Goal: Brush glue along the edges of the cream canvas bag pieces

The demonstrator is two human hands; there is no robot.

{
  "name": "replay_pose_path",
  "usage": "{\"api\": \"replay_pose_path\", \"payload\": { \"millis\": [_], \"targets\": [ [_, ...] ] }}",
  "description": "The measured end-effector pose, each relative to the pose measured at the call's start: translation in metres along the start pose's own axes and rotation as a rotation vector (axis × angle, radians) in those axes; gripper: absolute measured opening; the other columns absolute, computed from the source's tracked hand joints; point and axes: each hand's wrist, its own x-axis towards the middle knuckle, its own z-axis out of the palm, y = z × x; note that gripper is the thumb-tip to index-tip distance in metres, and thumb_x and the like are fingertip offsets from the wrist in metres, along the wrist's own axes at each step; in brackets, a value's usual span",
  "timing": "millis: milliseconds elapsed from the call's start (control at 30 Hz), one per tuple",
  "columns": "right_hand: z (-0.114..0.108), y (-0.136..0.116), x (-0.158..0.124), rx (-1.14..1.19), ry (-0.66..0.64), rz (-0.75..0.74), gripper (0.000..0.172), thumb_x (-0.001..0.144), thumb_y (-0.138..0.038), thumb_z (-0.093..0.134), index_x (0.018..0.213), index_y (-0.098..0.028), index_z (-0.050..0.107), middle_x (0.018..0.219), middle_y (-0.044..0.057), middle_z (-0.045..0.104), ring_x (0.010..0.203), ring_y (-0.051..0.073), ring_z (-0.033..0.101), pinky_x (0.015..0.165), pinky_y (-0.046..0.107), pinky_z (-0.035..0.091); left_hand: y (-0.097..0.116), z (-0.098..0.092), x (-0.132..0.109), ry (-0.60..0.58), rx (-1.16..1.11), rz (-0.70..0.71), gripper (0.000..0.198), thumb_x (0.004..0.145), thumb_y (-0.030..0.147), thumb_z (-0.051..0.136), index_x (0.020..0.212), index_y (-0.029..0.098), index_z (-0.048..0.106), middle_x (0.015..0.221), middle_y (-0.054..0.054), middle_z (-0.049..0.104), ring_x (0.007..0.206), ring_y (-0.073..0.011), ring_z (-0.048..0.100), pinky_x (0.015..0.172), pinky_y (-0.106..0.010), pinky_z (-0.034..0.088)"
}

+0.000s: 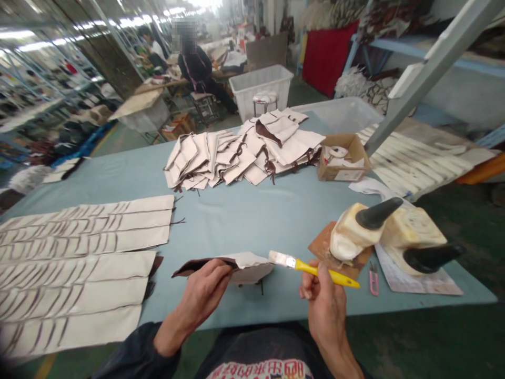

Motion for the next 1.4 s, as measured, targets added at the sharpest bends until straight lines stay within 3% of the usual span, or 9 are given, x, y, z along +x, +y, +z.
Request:
{"api": "replay_pose_path", "payload": {
  "millis": [233, 400, 633, 767, 900, 1000, 1100, 1233, 1400],
  "targets": [
    [-0.004, 0.003, -0.009, 0.011, -0.015, -0.007, 0.042, 0.081, -0.059, 0.075, 0.091, -0.021, 0.061, 0.051, -0.009, 0.048, 0.042, 0.009, 0.04, 0.042, 0.021, 0.037, 0.007, -0.024, 0.012, -0.014, -0.188, -0.287, 0.011, 0.094, 0.021, 0.049, 0.089, 0.023, 0.058, 0.069, 0.002, 0.058, 0.062, -0.0149, 0.054, 0.061, -0.027, 0.041],
    [-0.006, 0.004, -0.015, 0.022, -0.009, 0.007, 0.043, 0.079, -0.06, 0.076, 0.09, -0.021, 0.061, 0.049, -0.009, 0.047, 0.041, 0.009, 0.039, 0.042, 0.021, 0.036, 0.001, -0.031, 0.023, -0.066, -0.478, -0.402, 0.018, 0.088, 0.022, 0.047, 0.095, 0.02, 0.063, 0.081, -0.001, 0.063, 0.074, -0.0171, 0.059, 0.069, -0.028, 0.049],
    [0.0, 0.002, -0.026, 0.046, -0.055, 0.0, 0.047, 0.081, -0.065, 0.074, 0.089, -0.021, 0.06, 0.048, -0.01, 0.044, 0.041, 0.011, 0.04, 0.042, 0.024, 0.036, 0.0, -0.009, 0.012, -0.139, -0.959, -0.621, 0.041, 0.072, 0.017, 0.05, 0.109, 0.018, 0.068, 0.083, -0.001, 0.071, 0.072, -0.0161, 0.062, 0.069, -0.025, 0.053],
    [-0.001, 0.005, -0.03, 0.054, -0.073, -0.013, 0.047, 0.083, -0.066, 0.073, 0.09, -0.021, 0.06, 0.05, -0.009, 0.046, 0.042, 0.011, 0.042, 0.042, 0.024, 0.035, 0.002, 0.012, 0.0, -0.076, -0.88, -0.684, 0.042, 0.073, 0.02, 0.047, 0.108, 0.018, 0.071, 0.091, -0.003, 0.075, 0.079, -0.0191, 0.066, 0.076, -0.029, 0.056],
    [-0.001, 0.011, -0.033, 0.083, -0.072, 0.007, 0.048, 0.081, -0.066, 0.076, 0.091, -0.021, 0.061, 0.051, -0.009, 0.047, 0.043, 0.01, 0.041, 0.043, 0.023, 0.036, 0.0, 0.029, -0.013, 0.07, -0.714, -0.758, 0.041, 0.078, 0.028, 0.051, 0.112, 0.019, 0.072, 0.114, -0.007, 0.076, 0.109, -0.0259, 0.066, 0.094, -0.035, 0.054],
    [0.003, 0.014, -0.032, 0.188, -0.05, 0.126, 0.048, 0.074, -0.061, 0.083, 0.089, -0.021, 0.06, 0.051, -0.011, 0.045, 0.041, 0.007, 0.037, 0.041, 0.02, 0.034, -0.002, 0.035, -0.015, 0.08, -0.771, -0.825, 0.036, 0.082, 0.04, 0.059, 0.109, 0.019, 0.072, 0.113, -0.009, 0.076, 0.108, -0.0268, 0.067, 0.091, -0.034, 0.054],
    [0.005, 0.016, -0.027, 0.374, -0.046, 0.34, 0.044, 0.068, -0.046, 0.09, 0.087, -0.022, 0.059, 0.05, -0.014, 0.038, 0.038, 0.004, 0.031, 0.038, 0.017, 0.03, -0.006, 0.04, -0.015, -0.009, -0.761, -0.723, 0.038, 0.09, 0.053, 0.055, 0.093, 0.018, 0.069, 0.09, -0.007, 0.073, 0.086, -0.0244, 0.067, 0.075, -0.033, 0.053],
    [-0.002, 0.019, -0.017, 0.59, -0.041, 0.576, 0.032, 0.071, -0.025, 0.085, 0.086, -0.022, 0.056, 0.051, -0.016, 0.038, 0.036, 0.003, 0.031, 0.037, 0.014, 0.028, -0.014, 0.039, -0.017, 0.001, -0.292, -0.406, 0.037, 0.098, 0.047, 0.046, 0.076, 0.022, 0.062, 0.079, -0.005, 0.067, 0.078, -0.0242, 0.06, 0.075, -0.036, 0.049],
    [-0.013, 0.023, -0.009, 0.641, -0.048, 0.63, 0.021, 0.078, -0.019, 0.074, 0.084, -0.022, 0.054, 0.053, -0.014, 0.041, 0.037, 0.003, 0.035, 0.038, 0.014, 0.031, -0.018, 0.033, -0.018, 0.001, -0.003, -0.209, 0.035, 0.104, 0.037, 0.041, 0.079, 0.023, 0.062, 0.08, -0.005, 0.071, 0.079, -0.0242, 0.064, 0.073, -0.035, 0.05]
  ]
}}
